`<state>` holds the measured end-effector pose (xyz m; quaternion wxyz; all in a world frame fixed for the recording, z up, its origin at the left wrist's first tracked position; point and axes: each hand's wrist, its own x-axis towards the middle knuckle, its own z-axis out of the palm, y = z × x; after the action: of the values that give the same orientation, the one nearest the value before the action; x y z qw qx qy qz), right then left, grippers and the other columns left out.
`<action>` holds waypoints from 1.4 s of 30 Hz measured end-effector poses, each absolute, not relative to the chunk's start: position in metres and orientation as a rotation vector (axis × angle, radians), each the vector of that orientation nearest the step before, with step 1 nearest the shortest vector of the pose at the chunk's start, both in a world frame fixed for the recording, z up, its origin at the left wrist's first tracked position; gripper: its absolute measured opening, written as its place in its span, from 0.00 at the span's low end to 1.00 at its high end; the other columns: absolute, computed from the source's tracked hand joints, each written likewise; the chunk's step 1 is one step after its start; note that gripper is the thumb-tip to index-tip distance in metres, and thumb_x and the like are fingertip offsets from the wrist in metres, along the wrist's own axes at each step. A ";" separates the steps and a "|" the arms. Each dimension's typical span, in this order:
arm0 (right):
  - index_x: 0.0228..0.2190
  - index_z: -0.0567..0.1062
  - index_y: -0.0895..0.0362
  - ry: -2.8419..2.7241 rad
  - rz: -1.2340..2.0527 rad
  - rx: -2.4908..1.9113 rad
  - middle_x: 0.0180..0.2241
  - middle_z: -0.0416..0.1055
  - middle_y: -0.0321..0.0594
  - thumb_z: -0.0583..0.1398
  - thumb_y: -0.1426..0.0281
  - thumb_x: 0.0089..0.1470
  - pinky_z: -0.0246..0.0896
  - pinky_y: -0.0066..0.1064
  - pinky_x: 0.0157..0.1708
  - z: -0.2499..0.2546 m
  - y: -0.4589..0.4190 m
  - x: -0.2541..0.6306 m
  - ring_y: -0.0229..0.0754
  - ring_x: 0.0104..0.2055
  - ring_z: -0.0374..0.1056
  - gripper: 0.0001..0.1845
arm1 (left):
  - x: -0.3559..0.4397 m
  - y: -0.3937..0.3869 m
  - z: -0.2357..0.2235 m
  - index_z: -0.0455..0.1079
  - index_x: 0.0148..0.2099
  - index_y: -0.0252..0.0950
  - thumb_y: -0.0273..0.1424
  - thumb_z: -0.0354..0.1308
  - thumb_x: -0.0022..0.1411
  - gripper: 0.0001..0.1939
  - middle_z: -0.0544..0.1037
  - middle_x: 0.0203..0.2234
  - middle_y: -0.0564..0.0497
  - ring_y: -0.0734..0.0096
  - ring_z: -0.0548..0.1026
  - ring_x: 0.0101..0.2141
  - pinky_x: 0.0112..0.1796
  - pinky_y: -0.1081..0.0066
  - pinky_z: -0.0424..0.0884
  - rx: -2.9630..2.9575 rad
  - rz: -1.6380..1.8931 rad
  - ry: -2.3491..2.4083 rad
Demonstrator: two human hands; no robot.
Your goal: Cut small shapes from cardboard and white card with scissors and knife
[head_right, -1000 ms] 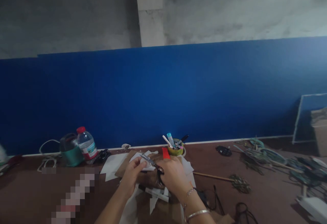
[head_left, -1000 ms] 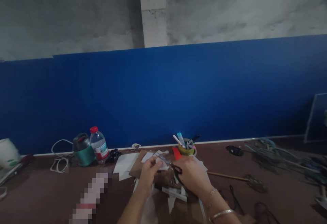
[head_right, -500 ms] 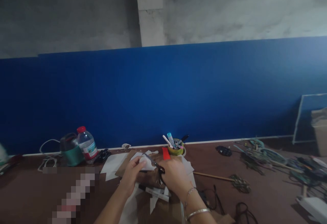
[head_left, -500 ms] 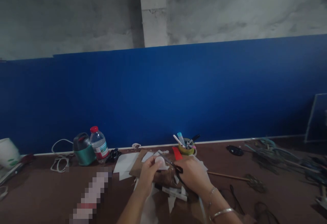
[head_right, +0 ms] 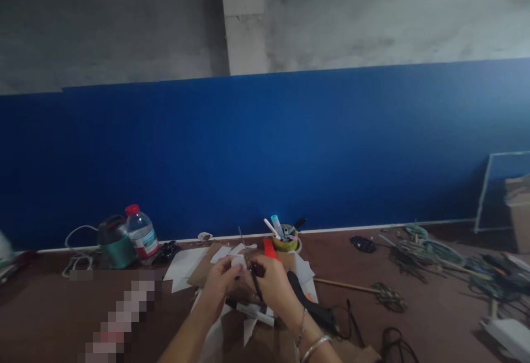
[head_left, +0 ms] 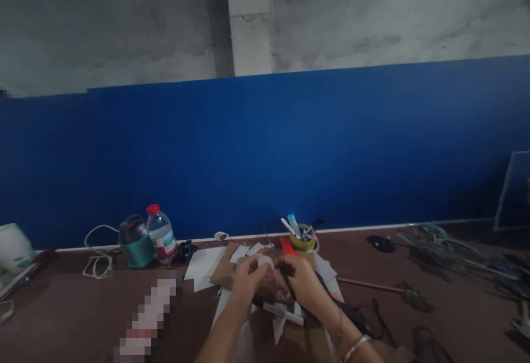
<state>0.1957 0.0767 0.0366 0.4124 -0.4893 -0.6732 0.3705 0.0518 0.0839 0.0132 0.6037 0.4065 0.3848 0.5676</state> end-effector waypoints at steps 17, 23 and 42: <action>0.32 0.77 0.51 -2.182 0.170 -1.651 0.30 0.76 0.38 0.55 0.75 0.50 0.50 0.27 0.33 0.089 0.054 0.203 0.42 0.38 0.70 0.12 | 0.048 0.086 0.015 0.71 0.27 0.33 0.33 0.65 0.47 0.09 0.72 0.20 0.55 0.74 0.68 0.24 0.29 0.75 0.62 0.910 1.393 0.765; 0.29 0.77 0.50 -2.171 0.120 -1.656 0.30 0.76 0.36 0.56 0.77 0.47 0.50 0.26 0.35 0.089 0.052 0.202 0.42 0.38 0.69 0.12 | 0.048 0.085 0.018 0.72 0.28 0.34 0.35 0.65 0.46 0.10 0.74 0.20 0.54 0.71 0.69 0.24 0.30 0.73 0.63 0.902 1.348 0.759; 0.25 0.77 0.52 -2.179 0.080 -1.731 0.29 0.76 0.36 0.56 0.73 0.49 0.48 0.26 0.32 0.089 0.051 0.200 0.41 0.36 0.70 0.09 | 0.046 0.086 0.015 0.72 0.30 0.33 0.34 0.67 0.45 0.11 0.74 0.20 0.54 0.70 0.71 0.25 0.32 0.72 0.65 0.872 1.326 0.777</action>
<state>0.2004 0.0510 0.0889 0.1779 -0.6120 -0.7701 0.0284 0.0464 0.0862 0.0152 0.6344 0.3816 0.3398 0.5801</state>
